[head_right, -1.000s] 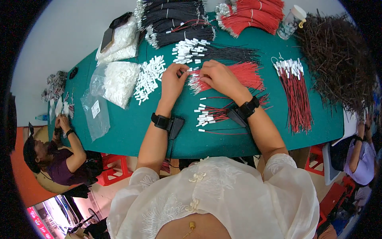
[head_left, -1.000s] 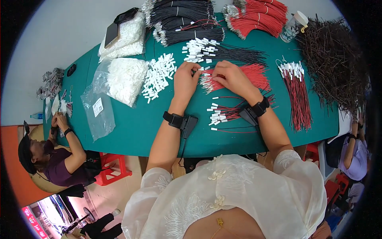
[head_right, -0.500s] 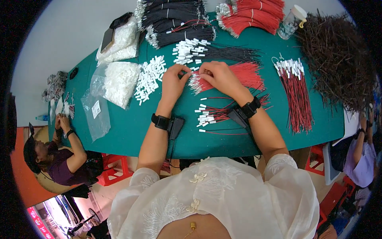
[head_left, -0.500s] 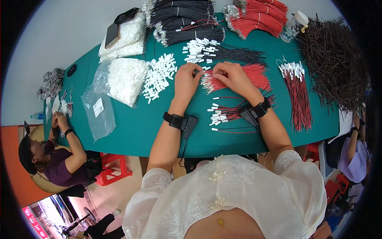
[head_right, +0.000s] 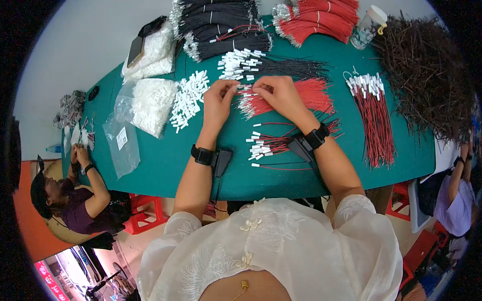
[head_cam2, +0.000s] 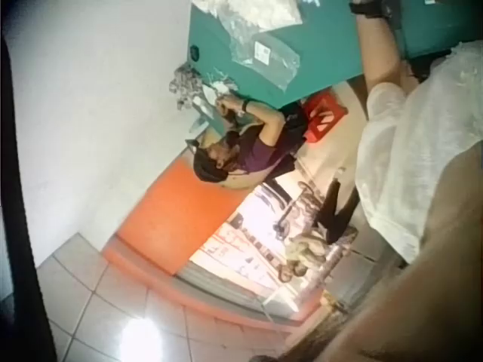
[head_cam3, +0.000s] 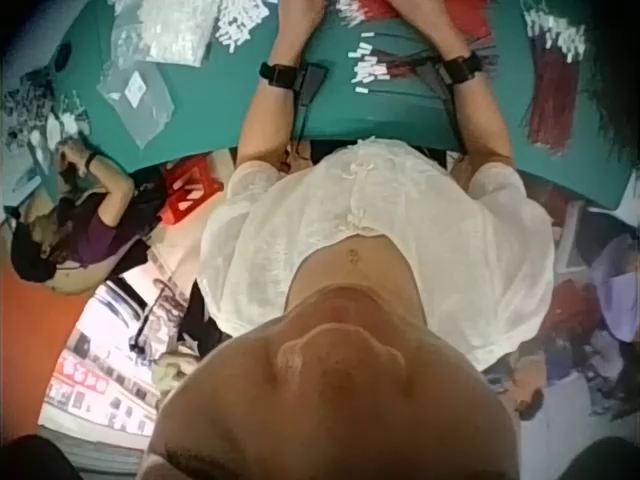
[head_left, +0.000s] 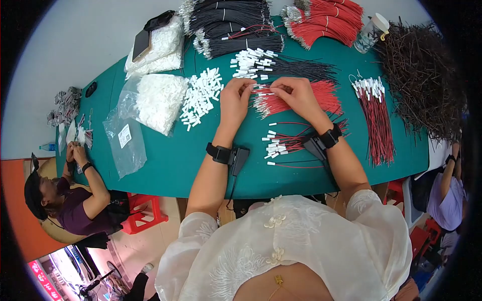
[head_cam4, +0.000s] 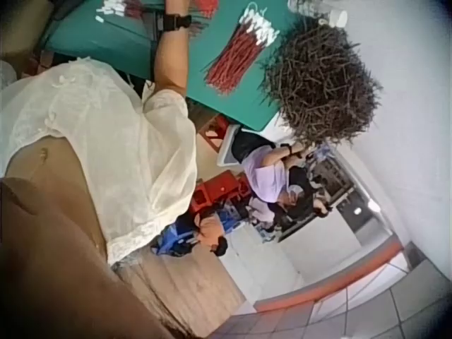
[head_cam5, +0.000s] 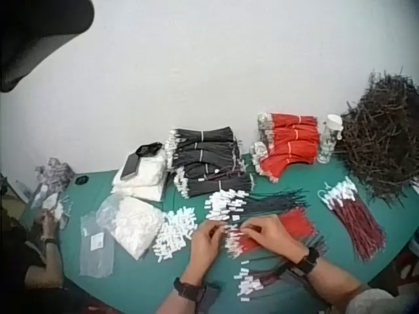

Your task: Manually attaching white plastic connectors to red and black electronic wires at a workbench.

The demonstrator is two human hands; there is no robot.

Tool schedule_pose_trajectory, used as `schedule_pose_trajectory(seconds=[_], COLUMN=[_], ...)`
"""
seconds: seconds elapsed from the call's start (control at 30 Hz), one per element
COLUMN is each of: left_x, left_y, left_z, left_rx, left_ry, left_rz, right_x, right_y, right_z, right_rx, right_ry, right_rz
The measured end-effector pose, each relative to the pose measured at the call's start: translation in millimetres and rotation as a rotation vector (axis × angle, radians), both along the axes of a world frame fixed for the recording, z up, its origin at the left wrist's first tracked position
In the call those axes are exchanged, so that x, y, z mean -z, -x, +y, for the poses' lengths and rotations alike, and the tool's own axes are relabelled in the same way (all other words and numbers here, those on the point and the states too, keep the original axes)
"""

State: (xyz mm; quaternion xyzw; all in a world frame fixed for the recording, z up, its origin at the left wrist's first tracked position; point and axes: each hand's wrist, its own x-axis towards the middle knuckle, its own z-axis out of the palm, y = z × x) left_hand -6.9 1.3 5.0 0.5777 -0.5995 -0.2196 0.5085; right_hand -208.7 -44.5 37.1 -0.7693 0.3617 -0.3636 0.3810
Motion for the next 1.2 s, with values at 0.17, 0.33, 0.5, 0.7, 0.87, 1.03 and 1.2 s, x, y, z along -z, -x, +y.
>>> schedule_pose_trajectory(seconds=[0.17, 0.33, 0.5, 0.7, 0.87, 1.03, 1.2], left_x=[-2, -2, -6, -10, -8, -9, -8], left_y=[1, -4, -3, 0, -1, 0, -1], left_z=[-1, -2, 0, 1, 2, 1, 1], left_rx=[0.023, 0.046, 0.099, 0.131, 0.129, 0.135, 0.159], left_ry=[-0.057, -0.092, -0.187, -0.24, -0.227, -0.201, -0.233], left_rz=[0.263, 0.421, 0.601, 0.761, 0.752, 0.74, 0.756], right_x=[-3, -2, -5, -11, -10, -8, -10], right_y=[-2, -3, -3, -4, -6, -6, -5], right_z=[2, 2, 3, 6, 7, 6, 5], right_rx=[0.028, 0.044, 0.067, 0.089, 0.105, 0.11, 0.113], right_ry=[0.067, 0.111, 0.13, 0.198, 0.325, 0.344, 0.405], right_rz=[0.0, -0.042, -0.047, -0.039, -0.081, -0.093, -0.073])
